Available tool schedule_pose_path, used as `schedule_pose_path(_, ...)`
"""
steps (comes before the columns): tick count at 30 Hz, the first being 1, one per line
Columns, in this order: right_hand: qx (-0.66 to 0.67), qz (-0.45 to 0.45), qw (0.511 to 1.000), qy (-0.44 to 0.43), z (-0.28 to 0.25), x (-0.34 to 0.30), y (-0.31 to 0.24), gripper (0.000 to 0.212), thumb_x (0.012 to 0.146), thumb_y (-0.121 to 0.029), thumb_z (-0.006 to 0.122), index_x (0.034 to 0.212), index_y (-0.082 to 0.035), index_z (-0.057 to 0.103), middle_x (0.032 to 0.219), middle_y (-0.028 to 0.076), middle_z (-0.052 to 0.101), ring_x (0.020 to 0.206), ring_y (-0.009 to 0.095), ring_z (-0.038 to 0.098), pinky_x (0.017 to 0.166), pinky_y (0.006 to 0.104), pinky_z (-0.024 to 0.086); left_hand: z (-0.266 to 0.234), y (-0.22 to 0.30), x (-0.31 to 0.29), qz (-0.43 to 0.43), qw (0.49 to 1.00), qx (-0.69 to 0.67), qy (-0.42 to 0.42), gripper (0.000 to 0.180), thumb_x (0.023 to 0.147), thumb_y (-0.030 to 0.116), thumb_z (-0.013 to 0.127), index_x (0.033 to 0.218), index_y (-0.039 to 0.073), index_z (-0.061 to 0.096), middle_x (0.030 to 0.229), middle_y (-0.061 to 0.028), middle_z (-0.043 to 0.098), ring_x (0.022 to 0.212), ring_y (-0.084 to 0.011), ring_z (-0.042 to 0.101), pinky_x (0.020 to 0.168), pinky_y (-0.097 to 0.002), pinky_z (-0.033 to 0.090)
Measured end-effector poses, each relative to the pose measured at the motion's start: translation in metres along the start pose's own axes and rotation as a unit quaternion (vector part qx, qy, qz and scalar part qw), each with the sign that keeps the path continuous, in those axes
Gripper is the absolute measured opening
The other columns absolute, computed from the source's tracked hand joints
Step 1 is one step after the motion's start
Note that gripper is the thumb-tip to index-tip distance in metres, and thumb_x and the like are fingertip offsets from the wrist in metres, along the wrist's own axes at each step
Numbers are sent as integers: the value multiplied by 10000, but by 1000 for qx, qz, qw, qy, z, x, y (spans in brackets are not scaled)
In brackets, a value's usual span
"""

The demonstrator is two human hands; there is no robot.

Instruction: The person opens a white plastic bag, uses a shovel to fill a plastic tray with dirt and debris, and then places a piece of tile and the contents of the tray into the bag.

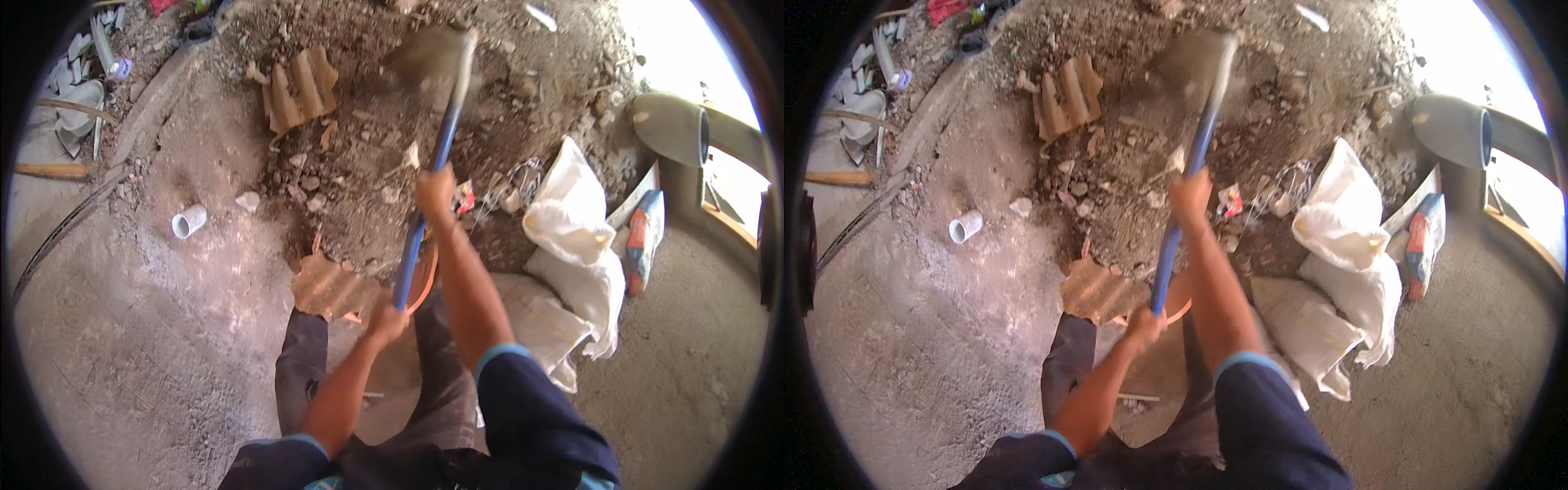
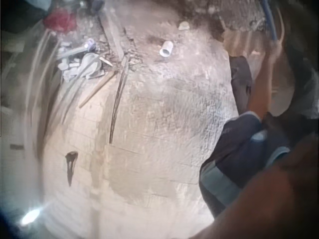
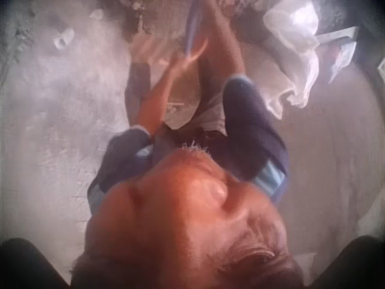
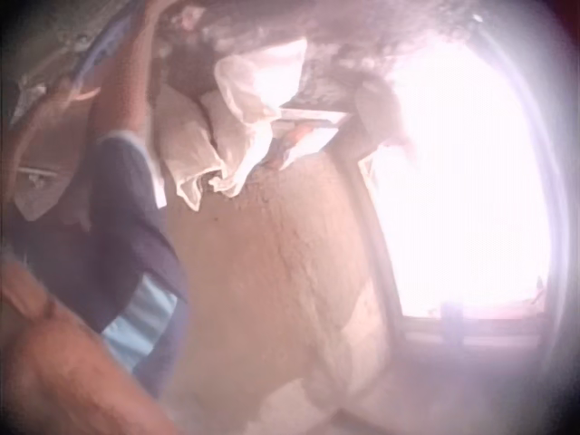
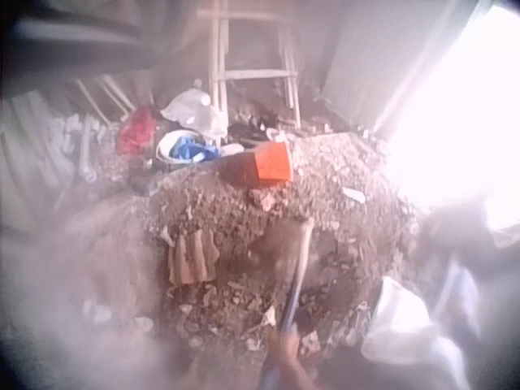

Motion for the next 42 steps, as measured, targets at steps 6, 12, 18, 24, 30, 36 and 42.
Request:
schedule_pose_path(6,-76,66,986,-134,-4,-175,55,351,748,-89,618,1052,12,474,865,317,646,862,494,643,787,528,512,42,-114,-161,-223,965,-120,-65,97,785,189,669,751,99,656,631,-38,617,567,-168,607,548,-338,476)
schedule_pose_path(12,-43,47,993,-101,-60,-173,18,387,754,-87,610,1099,2,460,855,278,651,858,461,654,762,490,519,39,-97,-141,-50,998,-19,-14,111,802,179,649,823,75,678,650,-131,641,615,-249,654,589,-394,486)
schedule_pose_path(18,24,-26,999,29,-79,-15,-147,393,810,-62,579,1159,46,434,984,294,642,928,442,653,804,477,527,-32,66,54,70,996,-57,-7,40,783,113,625,812,88,613,704,-95,605,590,-231,594,540,-366,441)
schedule_pose_path(24,-122,-7,992,-12,15,14,-120,412,783,-109,638,1110,61,454,1039,331,633,1011,471,630,890,476,511,-63,71,15,-74,952,-273,-117,20,713,53,591,731,46,597,581,-56,560,451,-127,525,417,-310,411)
schedule_pose_path(30,-114,-26,983,-142,15,-59,-103,402,780,-55,618,1132,59,462,1062,306,632,1030,459,622,868,471,519,-38,69,-97,-136,918,-348,-132,78,731,50,602,679,59,545,565,-43,526,381,-139,468,356,-299,360)
schedule_pose_path(36,-108,89,981,-133,9,-189,1,402,761,-90,607,1114,34,460,976,291,639,930,453,641,818,498,508,-28,-82,-179,-226,970,-79,-49,175,776,202,644,720,37,662,660,-107,654,580,-234,646,549,-377,482)
schedule_pose_path(42,-79,-52,995,-30,-47,-203,20,343,736,-69,620,1030,28,472,803,205,606,749,406,612,710,458,494,3,-92,-192,-117,993,-16,-20,219,777,223,680,763,5,662,630,-146,640,589,-261,657,559,-403,486)
Point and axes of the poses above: each hand's wrist, its own x-axis towards the middle knuckle, its own z-axis out of the palm, y = z × x, the point moved 4 cm from there along x, towards the middle knuckle
